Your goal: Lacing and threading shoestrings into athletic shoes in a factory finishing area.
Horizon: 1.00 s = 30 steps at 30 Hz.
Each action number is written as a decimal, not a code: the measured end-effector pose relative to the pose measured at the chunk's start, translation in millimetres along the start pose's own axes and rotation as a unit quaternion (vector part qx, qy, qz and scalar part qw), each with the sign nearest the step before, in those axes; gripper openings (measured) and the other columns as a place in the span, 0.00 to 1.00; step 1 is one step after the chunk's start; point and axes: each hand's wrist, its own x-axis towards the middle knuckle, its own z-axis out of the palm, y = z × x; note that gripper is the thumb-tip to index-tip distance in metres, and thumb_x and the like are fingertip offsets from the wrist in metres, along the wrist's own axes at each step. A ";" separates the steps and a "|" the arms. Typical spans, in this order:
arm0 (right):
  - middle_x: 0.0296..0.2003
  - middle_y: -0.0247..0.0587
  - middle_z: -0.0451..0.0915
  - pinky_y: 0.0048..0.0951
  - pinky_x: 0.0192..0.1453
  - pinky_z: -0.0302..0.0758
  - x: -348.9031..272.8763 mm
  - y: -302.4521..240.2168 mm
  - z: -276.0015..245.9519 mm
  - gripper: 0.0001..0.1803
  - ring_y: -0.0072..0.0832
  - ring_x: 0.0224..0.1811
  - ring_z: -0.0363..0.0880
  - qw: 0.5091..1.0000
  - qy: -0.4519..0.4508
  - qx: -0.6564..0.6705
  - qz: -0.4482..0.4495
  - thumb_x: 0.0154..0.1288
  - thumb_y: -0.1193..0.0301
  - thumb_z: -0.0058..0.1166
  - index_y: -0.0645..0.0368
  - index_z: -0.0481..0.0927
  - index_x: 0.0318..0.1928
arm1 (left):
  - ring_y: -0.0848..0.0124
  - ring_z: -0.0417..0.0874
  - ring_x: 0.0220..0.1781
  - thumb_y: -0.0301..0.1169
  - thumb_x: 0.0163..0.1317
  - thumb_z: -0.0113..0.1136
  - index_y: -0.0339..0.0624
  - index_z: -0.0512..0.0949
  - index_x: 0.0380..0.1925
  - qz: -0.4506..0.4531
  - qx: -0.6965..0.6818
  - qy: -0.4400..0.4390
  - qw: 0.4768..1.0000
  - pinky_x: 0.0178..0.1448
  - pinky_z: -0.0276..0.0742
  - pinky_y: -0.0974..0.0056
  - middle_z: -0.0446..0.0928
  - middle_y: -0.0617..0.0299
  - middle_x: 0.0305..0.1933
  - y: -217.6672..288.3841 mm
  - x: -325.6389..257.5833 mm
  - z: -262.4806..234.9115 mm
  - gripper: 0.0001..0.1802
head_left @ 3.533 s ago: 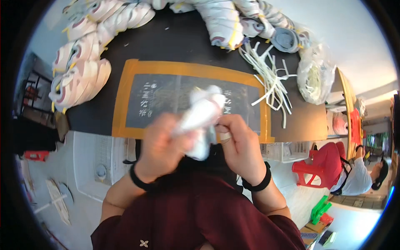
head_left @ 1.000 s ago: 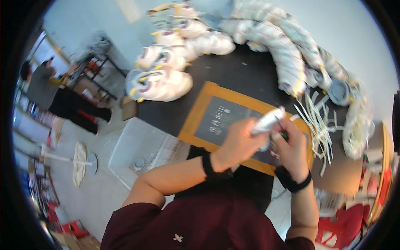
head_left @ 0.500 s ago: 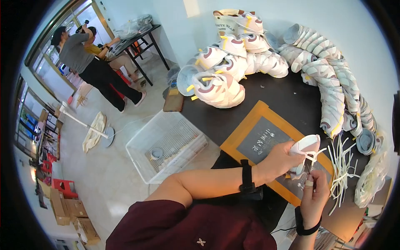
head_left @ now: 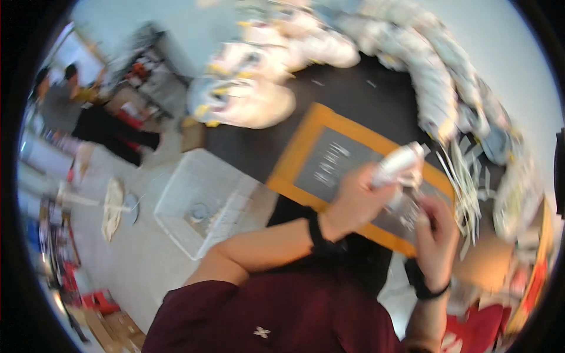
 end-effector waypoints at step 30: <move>0.29 0.52 0.80 0.40 0.35 0.76 3.5 3.3 10.4 0.10 0.48 0.30 0.81 0.999 -0.038 -0.023 -0.015 0.60 0.78 0.51 0.60 0.76 0.43 | 0.81 0.77 0.41 0.25 0.68 0.60 0.33 0.75 0.49 0.015 0.032 -0.075 0.997 0.45 0.76 0.71 0.78 0.65 0.42 9.4 -13.4 -6.2 0.12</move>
